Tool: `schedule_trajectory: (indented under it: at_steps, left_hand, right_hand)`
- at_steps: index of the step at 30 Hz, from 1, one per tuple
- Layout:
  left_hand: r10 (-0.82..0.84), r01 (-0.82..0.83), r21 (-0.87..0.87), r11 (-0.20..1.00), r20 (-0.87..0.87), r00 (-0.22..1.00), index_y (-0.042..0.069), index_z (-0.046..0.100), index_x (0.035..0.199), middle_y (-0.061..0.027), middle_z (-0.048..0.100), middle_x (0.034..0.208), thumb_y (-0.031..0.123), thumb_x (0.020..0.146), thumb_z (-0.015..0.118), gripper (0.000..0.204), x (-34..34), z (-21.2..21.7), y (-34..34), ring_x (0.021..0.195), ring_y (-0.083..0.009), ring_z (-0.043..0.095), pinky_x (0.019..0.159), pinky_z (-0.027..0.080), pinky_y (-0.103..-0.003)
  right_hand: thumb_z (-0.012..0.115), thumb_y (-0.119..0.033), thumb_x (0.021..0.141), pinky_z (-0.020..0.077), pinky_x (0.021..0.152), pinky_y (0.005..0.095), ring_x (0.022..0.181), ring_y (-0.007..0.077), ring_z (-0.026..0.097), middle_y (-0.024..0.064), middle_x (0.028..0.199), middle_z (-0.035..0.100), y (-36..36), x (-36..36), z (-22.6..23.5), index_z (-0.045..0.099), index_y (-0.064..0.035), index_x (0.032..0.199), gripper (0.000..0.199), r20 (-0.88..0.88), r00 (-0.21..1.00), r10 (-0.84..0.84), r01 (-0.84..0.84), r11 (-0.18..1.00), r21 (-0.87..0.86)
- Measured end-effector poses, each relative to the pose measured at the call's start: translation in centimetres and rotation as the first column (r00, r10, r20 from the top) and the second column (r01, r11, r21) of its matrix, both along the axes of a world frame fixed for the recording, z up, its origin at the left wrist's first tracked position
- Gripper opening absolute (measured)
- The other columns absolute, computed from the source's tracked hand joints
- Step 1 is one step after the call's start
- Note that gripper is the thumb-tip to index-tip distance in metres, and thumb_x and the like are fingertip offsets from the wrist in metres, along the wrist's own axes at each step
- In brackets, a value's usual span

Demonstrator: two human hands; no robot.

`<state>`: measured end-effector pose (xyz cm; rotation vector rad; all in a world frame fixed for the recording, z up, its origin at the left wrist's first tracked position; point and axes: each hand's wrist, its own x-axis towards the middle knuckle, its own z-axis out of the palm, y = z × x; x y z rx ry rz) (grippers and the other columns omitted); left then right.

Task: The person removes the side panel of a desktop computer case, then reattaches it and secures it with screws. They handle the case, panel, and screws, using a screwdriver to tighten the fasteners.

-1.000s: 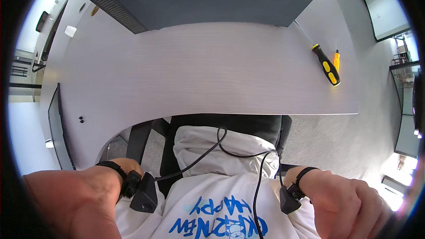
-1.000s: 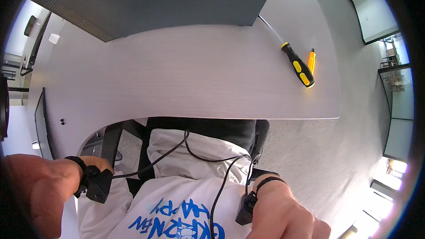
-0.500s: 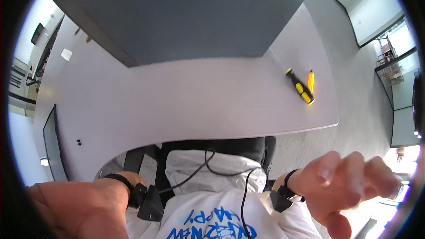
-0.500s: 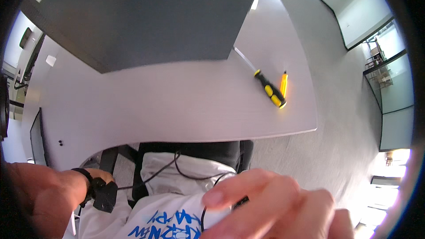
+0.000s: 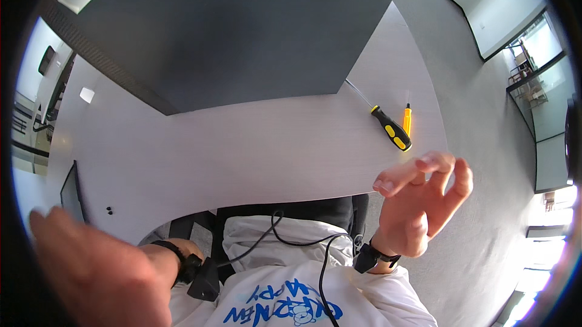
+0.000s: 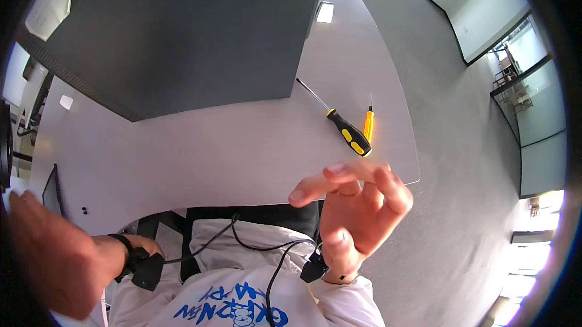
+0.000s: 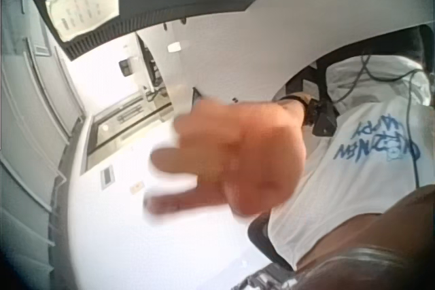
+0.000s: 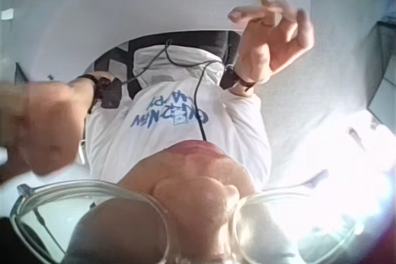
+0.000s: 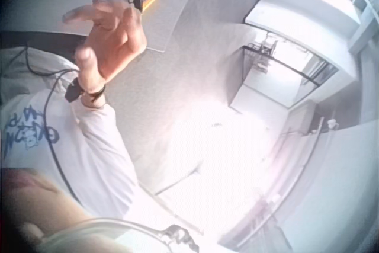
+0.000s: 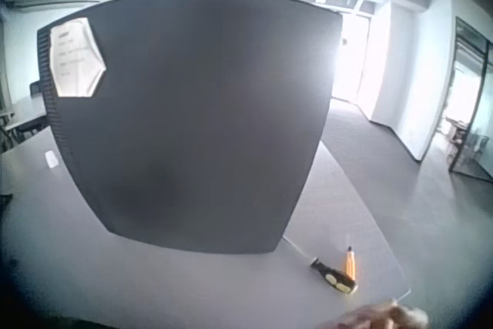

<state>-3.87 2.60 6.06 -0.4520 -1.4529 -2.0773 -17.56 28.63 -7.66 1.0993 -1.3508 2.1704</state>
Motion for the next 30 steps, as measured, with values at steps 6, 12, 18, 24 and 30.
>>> schedule_trajectory:
  at_steps: [6, 12, 18, 24, 30]
  left_hand:
    - [0.549, -0.452, -0.462, 0.763, 0.093, 0.831, -0.001, 0.053, 0.115, -0.0046, 0.052, 0.069, 0.012, 0.1, 0.047, 0.021, -5.9, -9.9, 3.6, 0.059, -0.01, 0.045, 0.062, 0.038, -0.025]
    - [0.297, -0.003, -0.572, 0.82, 0.422, 0.856, 0.001, 0.046, 0.141, -0.0135, 0.065, 0.114, -0.012, 0.101, 0.034, 0.044, -7.5, -12.1, 4.9, 0.086, -0.015, 0.065, 0.076, 0.053, -0.029]
    - [0.203, 0.101, -0.61, 0.786, 0.408, 0.89, 0.003, 0.018, 0.164, -0.0257, 0.043, 0.157, -0.019, 0.094, 0.031, 0.075, -9.6, -10.9, 6.9, 0.142, -0.0355, 0.052, 0.113, 0.046, -0.042]
    - [0.115, 0.191, -0.617, 0.764, 0.42, 0.9, 0.004, 0.007, 0.166, -0.0278, 0.032, 0.164, -0.018, 0.093, 0.034, 0.081, -10.9, -10.0, 7.9, 0.149, -0.0367, 0.042, 0.121, 0.037, -0.044]
    - [-0.248, 0.331, -0.085, 0.94, 0.499, 0.83, 0.014, -0.012, 0.167, -0.0256, 0.033, 0.165, -0.008, 0.094, 0.052, 0.099, -10.5, -10.3, 6.5, 0.155, -0.0369, 0.031, 0.126, 0.023, -0.049]
  right_hand:
    - [0.066, 0.002, 0.087, 0.057, 0.075, 0.0354, 0.085, 0.0245, 0.068, 0.02, 0.112, 0.063, -1.2, -0.3, -0.2, 0.065, 0.0038, 0.118, 0.031, 0.133, 0.991, -0.015, -0.029, 0.946, 0.323]
    - [0.071, 0.004, 0.085, 0.0567, 0.072, 0.0405, 0.089, 0.0311, 0.066, 0.0126, 0.109, 0.061, -3.6, -0.3, -0.5, 0.064, -0.001, 0.122, 0.038, -0.008, 0.999, 0.04, -0.028, 0.832, 0.554]
    - [0.075, -0.003, 0.084, 0.0584, 0.07, 0.0391, 0.089, 0.0291, 0.065, 0.0096, 0.107, 0.06, -4.4, -1.6, -1.4, 0.063, -0.0034, 0.109, 0.028, -0.126, 0.987, -0.104, 0.159, 0.785, 0.599]
    - [0.08, 0.001, 0.077, 0.0578, 0.072, 0.0378, 0.087, 0.0297, 0.067, 0.0086, 0.102, 0.064, -3.9, -3.1, -1.4, 0.067, -0.0036, 0.107, 0.033, -0.144, 0.986, -0.086, 0.153, 0.807, 0.57]
    - [0.071, 0.01, 0.08, 0.0566, 0.07, 0.0391, 0.082, 0.0317, 0.066, 0.0102, 0.095, 0.063, -3.1, -4.2, -1.7, 0.066, -0.0039, 0.1, 0.025, -0.109, 0.993, -0.055, 0.108, 0.811, 0.575]
